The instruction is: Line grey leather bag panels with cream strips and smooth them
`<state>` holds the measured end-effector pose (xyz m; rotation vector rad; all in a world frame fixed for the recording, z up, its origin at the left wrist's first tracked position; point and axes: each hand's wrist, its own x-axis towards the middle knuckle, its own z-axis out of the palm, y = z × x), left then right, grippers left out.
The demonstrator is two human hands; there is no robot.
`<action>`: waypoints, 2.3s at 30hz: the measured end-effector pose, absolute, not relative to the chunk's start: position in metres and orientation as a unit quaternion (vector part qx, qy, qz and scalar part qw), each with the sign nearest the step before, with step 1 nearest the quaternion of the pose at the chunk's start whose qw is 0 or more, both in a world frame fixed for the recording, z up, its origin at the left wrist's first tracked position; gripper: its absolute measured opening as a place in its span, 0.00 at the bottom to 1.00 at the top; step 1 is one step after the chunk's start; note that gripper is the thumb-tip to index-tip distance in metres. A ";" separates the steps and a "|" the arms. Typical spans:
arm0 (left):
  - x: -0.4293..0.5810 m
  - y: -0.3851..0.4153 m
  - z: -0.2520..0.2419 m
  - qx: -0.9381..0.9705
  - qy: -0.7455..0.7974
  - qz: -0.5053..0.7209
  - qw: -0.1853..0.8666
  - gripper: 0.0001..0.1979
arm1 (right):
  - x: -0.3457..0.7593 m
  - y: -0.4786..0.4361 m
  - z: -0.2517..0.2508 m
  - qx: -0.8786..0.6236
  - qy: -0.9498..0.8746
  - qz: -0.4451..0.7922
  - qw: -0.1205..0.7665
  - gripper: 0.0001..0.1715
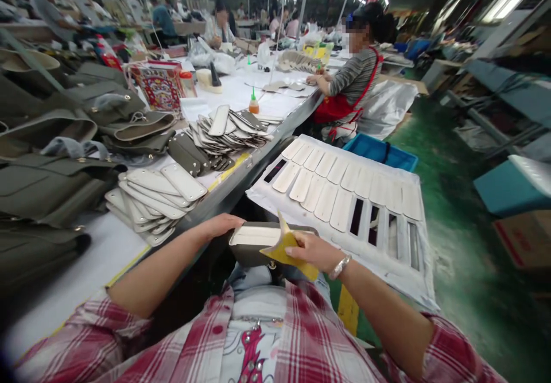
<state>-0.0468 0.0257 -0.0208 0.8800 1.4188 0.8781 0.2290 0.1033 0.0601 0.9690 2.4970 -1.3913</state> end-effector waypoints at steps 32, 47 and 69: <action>-0.006 -0.024 -0.039 0.113 0.363 0.634 0.674 0.33 | 0.137 0.003 -0.019 0.422 0.361 -0.831 0.037 0.11; -0.005 0.005 -0.036 0.282 0.626 0.523 0.505 0.23 | 0.144 0.034 -0.034 0.376 0.322 -0.866 0.072 0.39; -0.004 0.035 -0.013 0.581 0.724 0.272 0.254 0.22 | 0.137 0.030 -0.014 0.471 0.318 -0.822 0.053 0.07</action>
